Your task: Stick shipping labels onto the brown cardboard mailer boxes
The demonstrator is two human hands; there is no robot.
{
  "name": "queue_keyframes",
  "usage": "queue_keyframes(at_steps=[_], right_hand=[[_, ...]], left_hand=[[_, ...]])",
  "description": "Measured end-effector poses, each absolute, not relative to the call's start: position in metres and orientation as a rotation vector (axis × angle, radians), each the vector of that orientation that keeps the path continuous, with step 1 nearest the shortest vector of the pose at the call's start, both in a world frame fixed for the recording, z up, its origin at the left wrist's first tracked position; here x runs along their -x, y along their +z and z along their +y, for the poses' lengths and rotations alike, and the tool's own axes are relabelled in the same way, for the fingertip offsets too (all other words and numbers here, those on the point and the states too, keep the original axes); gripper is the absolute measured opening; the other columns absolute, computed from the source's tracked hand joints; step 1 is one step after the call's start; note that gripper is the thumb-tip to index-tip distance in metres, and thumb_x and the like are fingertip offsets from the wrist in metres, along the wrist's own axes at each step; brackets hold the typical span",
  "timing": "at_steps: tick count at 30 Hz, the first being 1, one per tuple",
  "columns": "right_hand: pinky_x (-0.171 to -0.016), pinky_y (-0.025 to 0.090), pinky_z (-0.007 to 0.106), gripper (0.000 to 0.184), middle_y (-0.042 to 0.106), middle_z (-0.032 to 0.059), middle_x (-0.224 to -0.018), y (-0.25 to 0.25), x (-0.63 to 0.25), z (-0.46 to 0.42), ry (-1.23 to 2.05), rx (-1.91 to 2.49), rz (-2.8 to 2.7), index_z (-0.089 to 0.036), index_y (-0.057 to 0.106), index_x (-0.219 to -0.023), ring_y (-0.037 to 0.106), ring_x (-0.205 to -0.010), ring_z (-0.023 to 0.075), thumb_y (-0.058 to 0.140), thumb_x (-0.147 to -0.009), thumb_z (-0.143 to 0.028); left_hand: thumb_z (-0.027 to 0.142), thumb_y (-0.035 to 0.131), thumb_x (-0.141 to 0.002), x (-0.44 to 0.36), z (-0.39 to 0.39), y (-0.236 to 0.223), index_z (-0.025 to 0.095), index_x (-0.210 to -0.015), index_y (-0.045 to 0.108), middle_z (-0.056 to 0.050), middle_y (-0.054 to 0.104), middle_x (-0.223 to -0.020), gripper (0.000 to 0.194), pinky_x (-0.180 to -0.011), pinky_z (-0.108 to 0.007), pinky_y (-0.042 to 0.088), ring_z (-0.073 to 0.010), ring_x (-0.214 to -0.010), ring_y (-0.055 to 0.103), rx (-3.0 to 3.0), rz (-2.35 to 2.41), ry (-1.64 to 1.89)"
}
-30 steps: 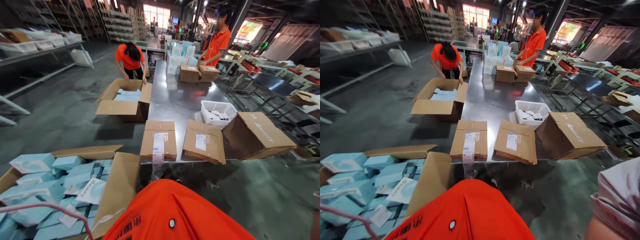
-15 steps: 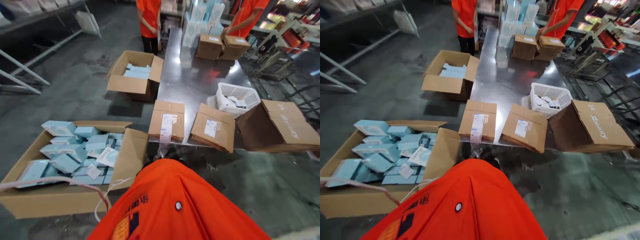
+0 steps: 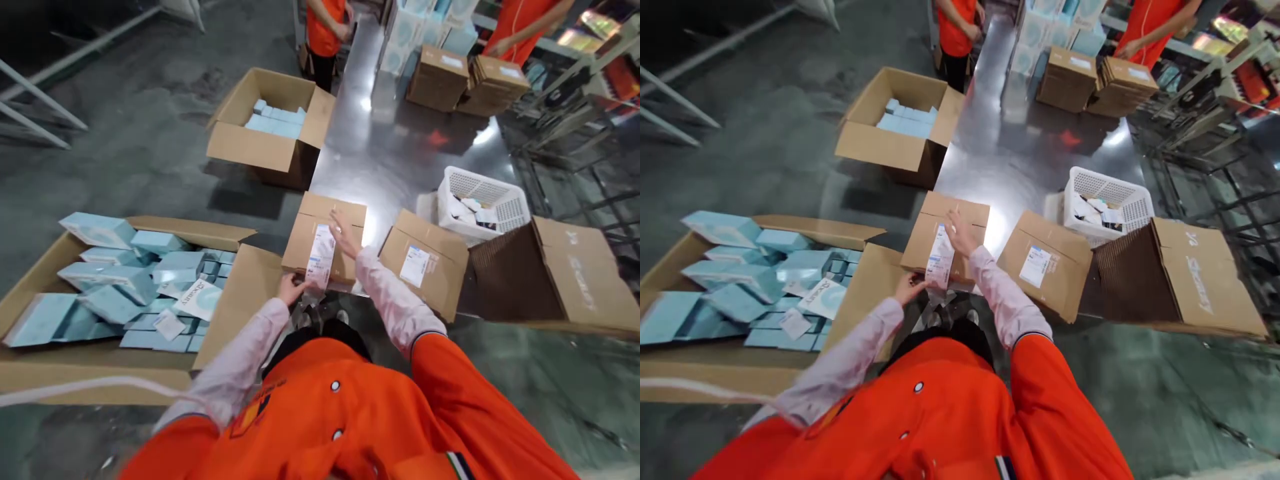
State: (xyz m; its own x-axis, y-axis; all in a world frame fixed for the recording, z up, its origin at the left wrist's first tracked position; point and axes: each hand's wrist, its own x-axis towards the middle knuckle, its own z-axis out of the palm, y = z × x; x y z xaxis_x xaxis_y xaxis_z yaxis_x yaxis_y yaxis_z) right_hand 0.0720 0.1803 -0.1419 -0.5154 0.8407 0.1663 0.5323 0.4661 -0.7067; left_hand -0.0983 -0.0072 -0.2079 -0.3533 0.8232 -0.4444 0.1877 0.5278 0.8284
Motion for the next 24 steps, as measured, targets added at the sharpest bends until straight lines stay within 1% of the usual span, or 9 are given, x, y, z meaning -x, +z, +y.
queue_keyframes(at_steps=[3,5,7,9,11,14,20,22,24], right_hand=[[-0.125,0.013,0.058,0.057,0.031,0.0122,-0.163,-0.168,-0.045,0.197,0.682,1.159,-2.656,-0.014,0.038,-0.155,0.016,-0.155,0.0298,0.036,-0.104,-0.039],[-0.124,0.006,0.062,0.06,0.024,0.0085,-0.165,-0.185,-0.034,0.204,0.545,1.131,-2.848,-0.018,0.033,-0.158,0.011,-0.156,0.0307,0.039,-0.103,-0.04],[-0.124,0.002,0.062,0.062,0.022,0.0076,-0.166,-0.198,-0.03,0.208,0.436,1.127,-2.918,-0.018,0.032,-0.158,0.011,-0.156,0.0305,0.04,-0.102,-0.044],[-0.124,0.001,0.061,0.063,0.02,0.007,-0.166,-0.206,-0.031,0.21,0.38,1.116,-2.929,-0.019,0.031,-0.158,0.012,-0.156,0.0292,0.04,-0.102,-0.046],[-0.124,0.001,0.06,0.063,0.019,0.0062,-0.167,-0.207,-0.032,0.212,0.374,1.119,-2.932,-0.019,0.031,-0.159,0.012,-0.156,0.0284,0.039,-0.102,-0.047],[-0.124,0.003,0.059,0.063,0.019,0.0057,-0.167,-0.203,-0.032,0.218,0.423,1.145,-2.955,-0.02,0.03,-0.159,0.011,-0.156,0.0285,0.039,-0.102,-0.046],[-0.122,0.0,0.065,0.063,0.018,0.0087,-0.167,-0.2,-0.035,0.189,0.413,1.193,-2.884,-0.018,0.033,-0.158,0.01,-0.156,0.0327,0.041,-0.102,-0.047],[-0.122,0.0,0.066,0.068,0.019,0.0132,-0.166,-0.204,-0.041,0.15,0.418,1.136,-2.878,-0.014,0.034,-0.157,0.011,-0.156,0.0346,0.046,-0.099,-0.049],[-0.124,0.003,0.06,0.067,0.024,0.0151,-0.164,-0.209,-0.051,0.109,0.498,0.931,-2.928,-0.014,0.039,-0.155,0.016,-0.155,0.0323,0.049,-0.098,-0.047]], left_hand=[[0.039,0.09,-0.053,0.083,0.004,-0.221,0.015,-0.066,0.063,-0.015,0.068,-0.087,0.038,-0.087,-0.039,0.05,-0.0364,-0.109,0.06,-0.784,1.91,0.884],[0.041,0.09,-0.047,0.078,0.007,-0.225,0.017,-0.057,0.058,-0.014,0.068,-0.08,0.042,-0.085,-0.039,0.05,-0.0377,-0.106,0.062,-0.747,1.885,0.9],[0.048,0.087,-0.048,0.076,0.007,-0.225,0.017,-0.058,0.058,-0.012,0.069,-0.078,0.044,-0.08,-0.038,0.052,-0.0344,-0.095,0.066,-0.696,1.803,0.917],[0.052,0.086,-0.049,0.074,0.006,-0.222,0.016,-0.07,0.065,-0.012,0.072,-0.082,0.048,-0.077,-0.038,0.053,-0.0311,-0.087,0.069,-0.569,1.606,0.946],[0.049,0.091,-0.042,0.067,-0.001,-0.217,0.015,-0.082,0.07,-0.014,0.074,-0.088,0.056,-0.077,-0.039,0.054,-0.0302,-0.086,0.07,-0.41,1.376,0.955],[0.04,0.096,-0.03,0.057,-0.028,-0.206,0.012,-0.082,0.072,-0.015,0.075,-0.086,0.064,-0.077,-0.039,0.053,-0.0299,-0.082,0.07,-0.278,1.264,0.895],[0.045,0.097,-0.032,0.1,-0.101,-0.153,0.011,-0.081,0.073,-0.013,0.075,-0.084,0.064,-0.069,-0.034,0.055,-0.026,-0.074,0.069,-0.302,1.282,0.717],[0.046,0.096,-0.034,0.131,-0.094,-0.131,0.012,-0.081,0.072,-0.012,0.075,-0.082,0.063,-0.067,-0.032,0.056,-0.026,-0.074,0.07,-0.315,1.364,0.795],[0.049,0.091,-0.044,0.156,-0.064,-0.116,0.014,-0.084,0.069,-0.01,0.074,-0.08,0.058,-0.067,-0.033,0.057,-0.027,-0.075,0.07,-0.337,1.486,0.95]])
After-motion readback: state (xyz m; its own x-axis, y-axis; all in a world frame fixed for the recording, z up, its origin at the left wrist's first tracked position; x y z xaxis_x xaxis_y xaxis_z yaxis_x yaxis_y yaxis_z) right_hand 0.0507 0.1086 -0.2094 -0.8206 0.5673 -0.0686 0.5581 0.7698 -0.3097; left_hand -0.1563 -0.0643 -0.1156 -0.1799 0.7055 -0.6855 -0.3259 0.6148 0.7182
